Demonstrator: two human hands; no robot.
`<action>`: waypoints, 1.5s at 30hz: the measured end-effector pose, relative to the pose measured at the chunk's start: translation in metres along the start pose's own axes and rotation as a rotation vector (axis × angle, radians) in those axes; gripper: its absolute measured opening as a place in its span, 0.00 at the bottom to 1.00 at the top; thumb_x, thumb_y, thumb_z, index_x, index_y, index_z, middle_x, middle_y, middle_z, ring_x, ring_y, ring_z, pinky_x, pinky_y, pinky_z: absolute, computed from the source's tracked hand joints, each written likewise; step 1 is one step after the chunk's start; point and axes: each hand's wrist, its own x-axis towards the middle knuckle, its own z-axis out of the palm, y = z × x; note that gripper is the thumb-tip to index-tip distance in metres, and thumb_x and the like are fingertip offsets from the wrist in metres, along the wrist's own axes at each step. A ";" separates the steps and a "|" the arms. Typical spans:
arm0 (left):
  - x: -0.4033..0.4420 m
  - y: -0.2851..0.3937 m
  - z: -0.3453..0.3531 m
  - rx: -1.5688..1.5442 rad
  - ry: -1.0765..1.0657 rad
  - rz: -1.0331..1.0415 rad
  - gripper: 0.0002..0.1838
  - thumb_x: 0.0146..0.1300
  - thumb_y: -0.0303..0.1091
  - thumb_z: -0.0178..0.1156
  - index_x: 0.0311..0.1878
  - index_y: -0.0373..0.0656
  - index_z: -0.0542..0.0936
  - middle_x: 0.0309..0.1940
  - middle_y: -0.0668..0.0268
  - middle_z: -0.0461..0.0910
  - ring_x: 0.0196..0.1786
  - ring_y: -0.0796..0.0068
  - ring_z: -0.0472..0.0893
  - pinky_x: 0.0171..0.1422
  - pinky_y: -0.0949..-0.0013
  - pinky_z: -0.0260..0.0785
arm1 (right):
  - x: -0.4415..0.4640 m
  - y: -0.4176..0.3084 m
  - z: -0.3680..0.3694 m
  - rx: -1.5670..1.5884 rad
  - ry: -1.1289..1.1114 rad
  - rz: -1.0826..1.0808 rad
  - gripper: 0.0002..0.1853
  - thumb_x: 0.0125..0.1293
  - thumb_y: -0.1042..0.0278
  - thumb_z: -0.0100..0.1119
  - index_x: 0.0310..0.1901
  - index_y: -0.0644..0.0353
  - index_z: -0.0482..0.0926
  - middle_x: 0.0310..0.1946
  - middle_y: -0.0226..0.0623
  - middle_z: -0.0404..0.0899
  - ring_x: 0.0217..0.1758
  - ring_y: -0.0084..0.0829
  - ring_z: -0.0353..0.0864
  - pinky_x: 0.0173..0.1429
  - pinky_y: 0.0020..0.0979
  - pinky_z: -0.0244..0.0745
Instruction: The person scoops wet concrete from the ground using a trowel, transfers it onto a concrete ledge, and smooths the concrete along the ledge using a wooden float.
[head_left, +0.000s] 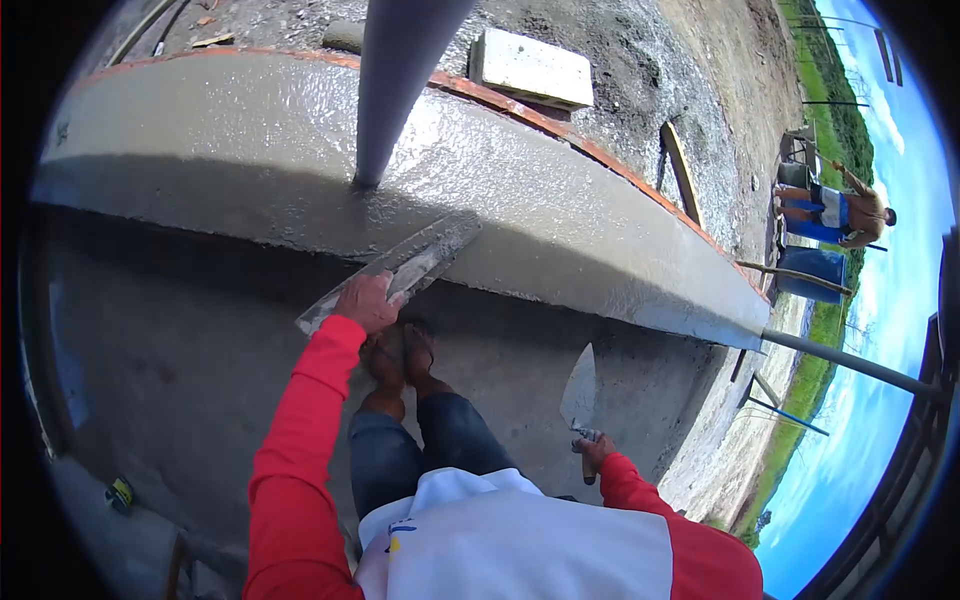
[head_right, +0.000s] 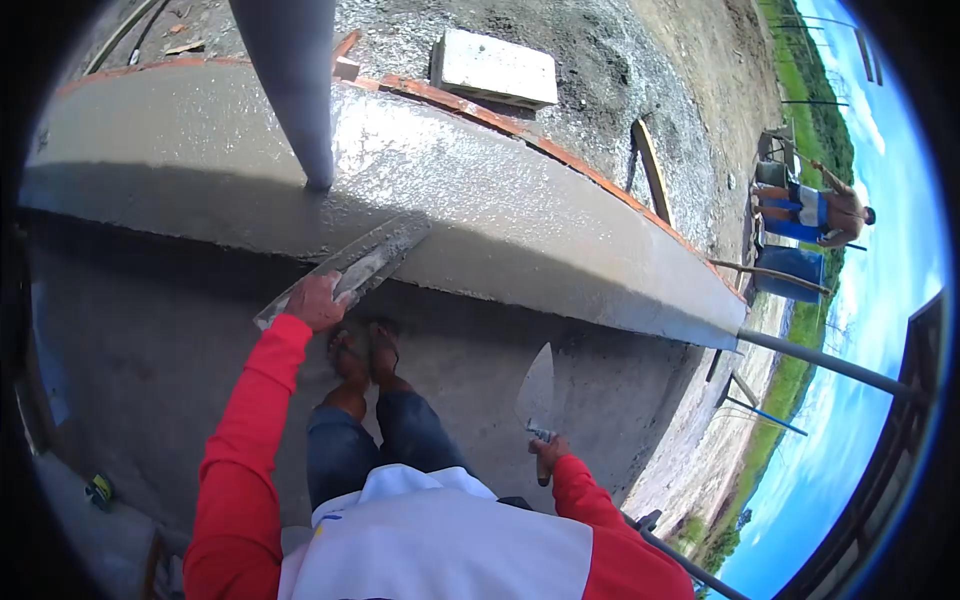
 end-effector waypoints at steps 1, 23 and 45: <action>0.007 0.013 -0.014 0.001 -0.087 -0.085 0.23 0.53 0.43 0.60 0.48 0.35 0.76 0.34 0.43 0.78 0.40 0.42 0.78 0.48 0.50 0.70 | -0.011 -0.018 0.002 -0.138 0.061 0.032 0.20 0.53 0.55 0.62 0.37 0.67 0.78 0.31 0.44 0.81 0.35 0.36 0.82 0.42 0.36 0.75; 0.012 -0.227 -0.237 0.011 -0.034 0.000 0.20 0.55 0.34 0.61 0.45 0.27 0.75 0.34 0.42 0.78 0.41 0.44 0.79 0.47 0.54 0.70 | -0.156 -0.127 0.220 -0.023 -0.009 0.319 0.21 0.46 0.52 0.68 0.32 0.64 0.81 0.29 0.40 0.82 0.31 0.35 0.82 0.40 0.36 0.76; 0.150 -0.152 -0.205 0.043 -0.018 0.270 0.21 0.51 0.43 0.63 0.43 0.37 0.77 0.27 0.46 0.78 0.33 0.43 0.77 0.39 0.51 0.70 | -0.110 -0.165 0.202 -0.027 -0.211 0.282 0.15 0.53 0.62 0.61 0.37 0.65 0.80 0.32 0.39 0.82 0.36 0.32 0.79 0.44 0.33 0.72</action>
